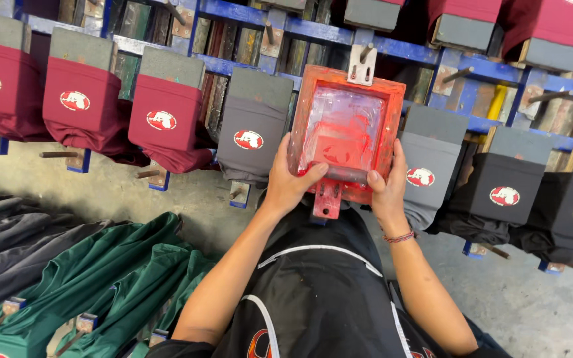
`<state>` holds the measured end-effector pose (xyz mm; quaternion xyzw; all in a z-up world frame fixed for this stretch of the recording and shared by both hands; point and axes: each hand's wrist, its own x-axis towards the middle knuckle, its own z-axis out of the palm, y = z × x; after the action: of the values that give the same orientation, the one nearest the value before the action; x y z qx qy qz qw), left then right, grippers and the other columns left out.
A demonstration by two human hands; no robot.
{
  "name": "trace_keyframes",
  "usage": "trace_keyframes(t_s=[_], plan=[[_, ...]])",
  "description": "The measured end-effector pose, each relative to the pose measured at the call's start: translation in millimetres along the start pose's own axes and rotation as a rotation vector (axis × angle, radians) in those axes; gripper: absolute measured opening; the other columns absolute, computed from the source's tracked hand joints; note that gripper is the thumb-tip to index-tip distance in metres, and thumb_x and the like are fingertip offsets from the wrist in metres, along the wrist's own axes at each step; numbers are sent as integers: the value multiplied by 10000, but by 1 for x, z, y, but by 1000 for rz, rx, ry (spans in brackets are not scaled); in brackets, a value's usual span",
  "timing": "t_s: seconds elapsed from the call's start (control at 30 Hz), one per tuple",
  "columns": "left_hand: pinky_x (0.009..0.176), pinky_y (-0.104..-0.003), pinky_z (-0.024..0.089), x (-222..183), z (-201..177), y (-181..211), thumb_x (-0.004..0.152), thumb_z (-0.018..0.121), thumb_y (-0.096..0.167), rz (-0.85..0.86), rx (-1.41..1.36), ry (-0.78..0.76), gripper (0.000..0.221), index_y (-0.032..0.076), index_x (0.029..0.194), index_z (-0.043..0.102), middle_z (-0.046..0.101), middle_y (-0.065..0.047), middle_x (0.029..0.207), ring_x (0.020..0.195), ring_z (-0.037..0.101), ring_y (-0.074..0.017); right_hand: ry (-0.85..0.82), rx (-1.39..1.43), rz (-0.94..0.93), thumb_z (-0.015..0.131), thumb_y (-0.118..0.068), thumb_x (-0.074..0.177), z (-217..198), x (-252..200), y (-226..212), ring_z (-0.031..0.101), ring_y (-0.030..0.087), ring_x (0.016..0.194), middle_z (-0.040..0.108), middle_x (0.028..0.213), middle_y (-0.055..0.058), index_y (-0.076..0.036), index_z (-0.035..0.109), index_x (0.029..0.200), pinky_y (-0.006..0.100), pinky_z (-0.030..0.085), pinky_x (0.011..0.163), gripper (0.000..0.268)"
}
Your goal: The person uses a squeegee to apply red ink through a screen printing frame onto a series of garments stretched on a rack. The person moves along the rack, printing a logo onto each garment in sequence.
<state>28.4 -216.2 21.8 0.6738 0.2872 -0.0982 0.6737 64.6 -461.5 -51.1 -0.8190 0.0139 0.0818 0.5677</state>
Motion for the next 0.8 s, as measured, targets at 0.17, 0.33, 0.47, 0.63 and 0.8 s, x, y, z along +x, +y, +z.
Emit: trace_keyframes(t_s=[0.17,0.33,0.47,0.63,0.8], plan=[[1180,-545,298,-9,0,-29,593,834,614,121,56,-20,1292,58,1594,237,419,-320,1446,1401,388,-505,0,2,-72,646,-742,690,4,-15,3,388,319,1328,359,1379,195,-128,204,1641,475,264,1190,1216],[1187,-554,278,9,2,-45,652,805,620,125,57,-32,1246,57,1601,226,391,-305,1474,1419,365,-501,-83,-35,-42,662,-626,789,-6,-9,26,390,369,1342,346,1414,220,-127,134,1654,510,246,1186,1129],[1200,-555,243,9,-2,-39,651,792,646,91,68,-88,1285,57,1611,174,353,-302,1487,1436,335,-497,-157,-237,-76,828,-495,681,-3,-16,-75,317,405,1419,297,1486,182,-120,292,1571,506,240,1202,1104],[1208,-555,202,10,-4,-43,640,789,667,47,66,-153,1334,95,1632,103,298,-271,1522,1461,287,-479,-313,-1111,-315,853,-356,671,32,-21,-122,455,305,1325,478,1421,77,-194,553,1402,445,439,929,807],[1218,-594,151,10,-6,-48,650,773,654,74,86,-224,1336,138,1634,32,227,-284,1556,1484,205,-511,-193,-1236,-204,636,-150,848,43,24,-88,683,159,973,698,955,-114,-377,686,1129,324,568,698,365]])
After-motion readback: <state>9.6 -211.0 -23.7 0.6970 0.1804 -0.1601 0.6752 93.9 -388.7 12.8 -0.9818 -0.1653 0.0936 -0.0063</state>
